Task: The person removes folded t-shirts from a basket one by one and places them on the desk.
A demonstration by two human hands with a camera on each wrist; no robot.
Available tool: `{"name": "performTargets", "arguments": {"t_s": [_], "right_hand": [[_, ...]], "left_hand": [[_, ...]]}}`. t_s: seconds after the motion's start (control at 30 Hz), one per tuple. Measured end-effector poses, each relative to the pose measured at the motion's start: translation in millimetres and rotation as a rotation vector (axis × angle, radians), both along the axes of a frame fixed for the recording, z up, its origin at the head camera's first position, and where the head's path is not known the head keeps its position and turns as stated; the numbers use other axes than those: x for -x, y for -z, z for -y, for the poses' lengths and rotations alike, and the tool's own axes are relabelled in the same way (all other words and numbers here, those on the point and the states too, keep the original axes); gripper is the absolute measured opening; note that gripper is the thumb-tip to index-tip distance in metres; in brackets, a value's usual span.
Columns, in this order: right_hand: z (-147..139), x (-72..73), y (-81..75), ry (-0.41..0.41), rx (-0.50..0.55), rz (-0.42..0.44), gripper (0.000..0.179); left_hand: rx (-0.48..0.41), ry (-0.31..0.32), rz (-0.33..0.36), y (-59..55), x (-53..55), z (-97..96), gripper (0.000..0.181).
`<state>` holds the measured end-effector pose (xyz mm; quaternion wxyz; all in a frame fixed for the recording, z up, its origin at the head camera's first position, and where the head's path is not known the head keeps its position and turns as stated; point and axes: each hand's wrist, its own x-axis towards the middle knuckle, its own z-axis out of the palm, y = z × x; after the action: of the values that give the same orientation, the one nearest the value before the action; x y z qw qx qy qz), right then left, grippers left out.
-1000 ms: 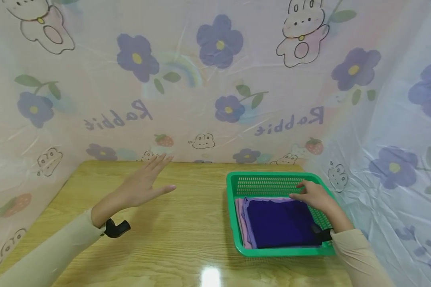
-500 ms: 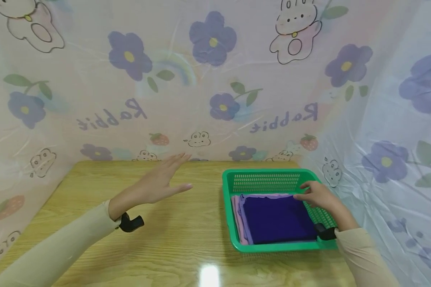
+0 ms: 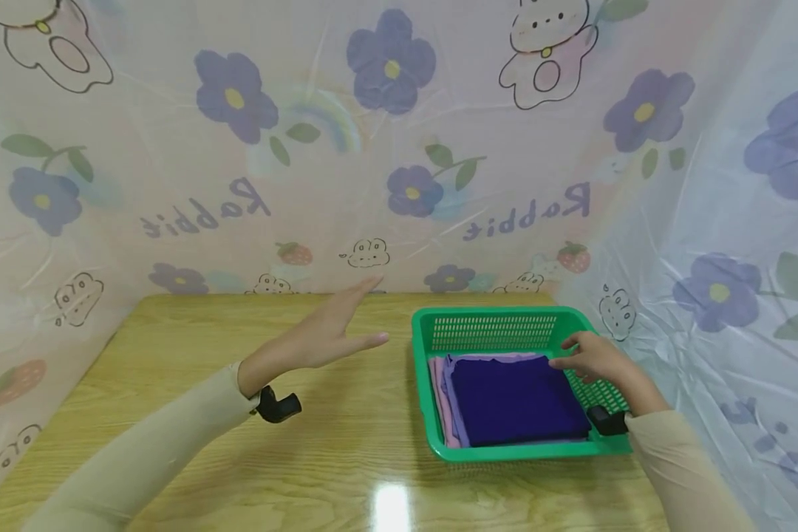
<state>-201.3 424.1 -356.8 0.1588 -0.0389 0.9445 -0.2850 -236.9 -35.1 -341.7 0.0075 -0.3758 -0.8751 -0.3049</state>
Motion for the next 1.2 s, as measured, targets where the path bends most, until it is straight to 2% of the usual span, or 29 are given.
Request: {"name": "performTargets", "arguments": {"t_s": [0.23,0.4,0.53,0.73,0.9,1.2], "right_hand": [[-3.3,2.0,4.3,0.027,0.025,0.056,0.063],[-5.2,5.4,8.9,0.044,0.076,0.112,0.065],[-6.4,8.4,9.9,0.053,0.093,0.146,0.065],[-9.3,12.3,12.3,0.065,0.099,0.184,0.063],[-10.1,13.4,14.6,0.06,0.098,0.21,0.063],[-9.1,16.7,15.9,0.06,0.087,0.264,0.067]], "left_hand": [[-0.115,0.032,0.254,2.5,-0.6,-26.9,0.095],[-0.19,0.094,0.383,2.5,-2.5,-41.2,0.084],[-0.252,0.111,0.499,0.2,-5.0,-52.6,0.079],[-0.381,0.091,0.728,2.2,-4.9,-75.3,0.073],[-0.49,0.043,0.917,9.8,-3.0,-97.2,0.07],[-0.525,-0.047,1.11,25.4,-5.4,-124.9,0.071]]}}
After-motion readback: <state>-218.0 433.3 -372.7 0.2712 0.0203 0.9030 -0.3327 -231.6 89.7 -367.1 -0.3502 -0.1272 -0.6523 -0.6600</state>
